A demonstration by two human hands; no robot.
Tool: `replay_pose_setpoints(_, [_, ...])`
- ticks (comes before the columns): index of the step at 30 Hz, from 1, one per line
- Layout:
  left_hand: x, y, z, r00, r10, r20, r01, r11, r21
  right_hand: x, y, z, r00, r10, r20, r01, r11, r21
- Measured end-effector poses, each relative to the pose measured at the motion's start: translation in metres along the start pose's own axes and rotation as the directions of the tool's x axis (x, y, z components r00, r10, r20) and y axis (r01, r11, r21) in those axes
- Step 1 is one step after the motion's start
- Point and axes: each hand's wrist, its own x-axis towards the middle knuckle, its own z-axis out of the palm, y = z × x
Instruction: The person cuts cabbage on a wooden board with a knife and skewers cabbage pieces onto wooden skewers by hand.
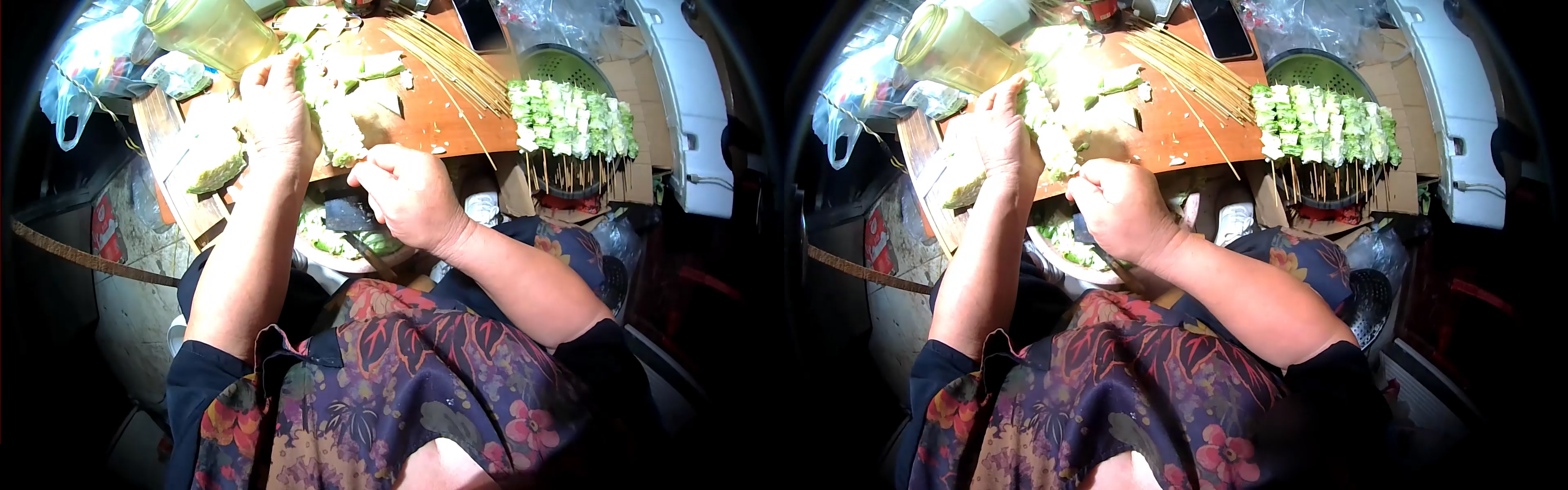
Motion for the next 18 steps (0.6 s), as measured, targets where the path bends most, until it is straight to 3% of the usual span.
replay_pose_setpoints(15, [-0.003, -0.004, 0.002, 1.000, -0.016, 0.024, 0.016, 1.000, -0.004, 0.011, -0.005, 0.000, 0.997, 0.048, -0.055, -0.049, 0.999, -0.015])
replay_pose_setpoints(18, [0.005, -0.007, -0.002, 0.997, -0.017, 0.072, 0.016, 1.000, 0.015, 0.015, -0.001, -0.006, 0.999, 0.038, 0.014, -0.038, 0.999, 0.002])
